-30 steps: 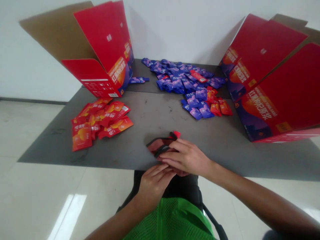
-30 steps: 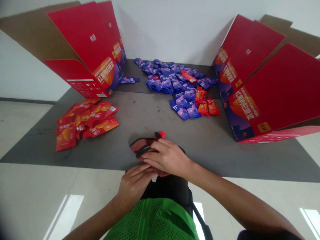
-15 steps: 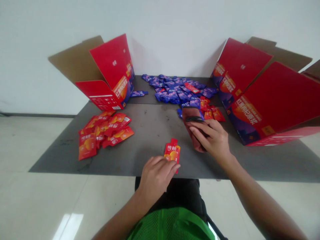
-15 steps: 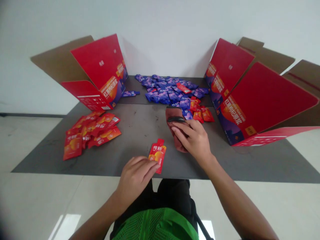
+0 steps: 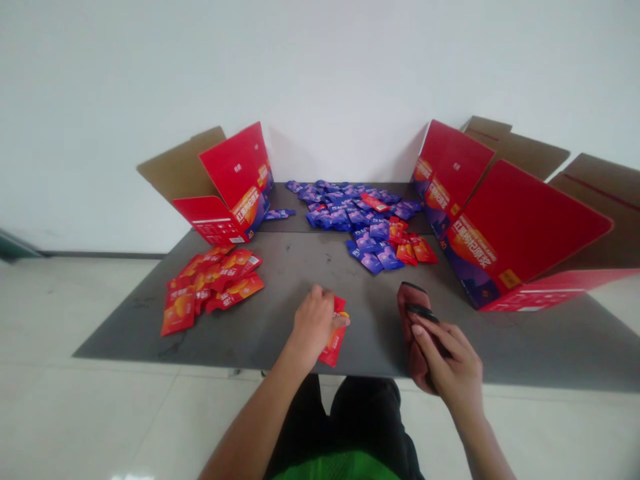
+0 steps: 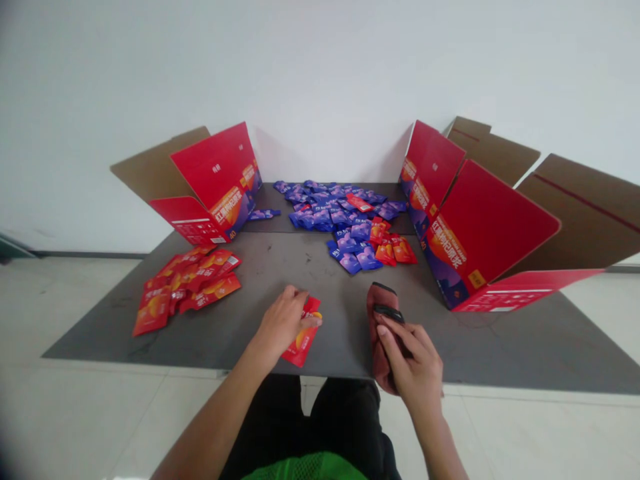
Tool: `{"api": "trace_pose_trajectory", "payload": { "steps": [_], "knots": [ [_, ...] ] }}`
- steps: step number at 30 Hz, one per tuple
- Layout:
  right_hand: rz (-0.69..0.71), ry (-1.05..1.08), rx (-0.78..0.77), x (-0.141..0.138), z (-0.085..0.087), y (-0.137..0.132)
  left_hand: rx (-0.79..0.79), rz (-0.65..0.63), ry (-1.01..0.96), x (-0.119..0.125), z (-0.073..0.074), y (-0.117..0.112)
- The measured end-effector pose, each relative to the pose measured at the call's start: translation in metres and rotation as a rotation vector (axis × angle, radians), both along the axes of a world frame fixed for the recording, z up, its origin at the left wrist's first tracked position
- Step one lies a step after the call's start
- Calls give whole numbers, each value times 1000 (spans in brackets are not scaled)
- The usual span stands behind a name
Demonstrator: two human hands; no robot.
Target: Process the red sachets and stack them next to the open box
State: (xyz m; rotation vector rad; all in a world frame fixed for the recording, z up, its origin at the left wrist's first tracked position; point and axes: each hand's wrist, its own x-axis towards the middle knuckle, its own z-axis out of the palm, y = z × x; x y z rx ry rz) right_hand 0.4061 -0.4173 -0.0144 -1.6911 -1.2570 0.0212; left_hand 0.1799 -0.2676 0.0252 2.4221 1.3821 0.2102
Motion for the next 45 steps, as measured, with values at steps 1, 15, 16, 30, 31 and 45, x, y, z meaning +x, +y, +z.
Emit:
{"api": "trace_pose_trajectory", "payload": {
  "steps": [1, 15, 16, 30, 31, 45],
  "knots": [
    [-5, 17, 6, 0, -1, 0, -47, 6, -38, -1, 0, 2],
    [31, 70, -31, 1, -3, 5, -237, -29, -436, -22, 1, 31],
    [28, 70, -35, 1, -3, 4, -205, -24, -489, -23, 6, 28],
    [41, 78, -68, 2, -3, 7, 528, -293, -609, -81, -27, -67],
    [42, 78, -72, 1, -3, 7, 530, -306, -575, -84, -31, -71],
    [100, -30, -166, 2, 8, 13, 473, -334, -309, -90, -47, -81]
  ]
}}
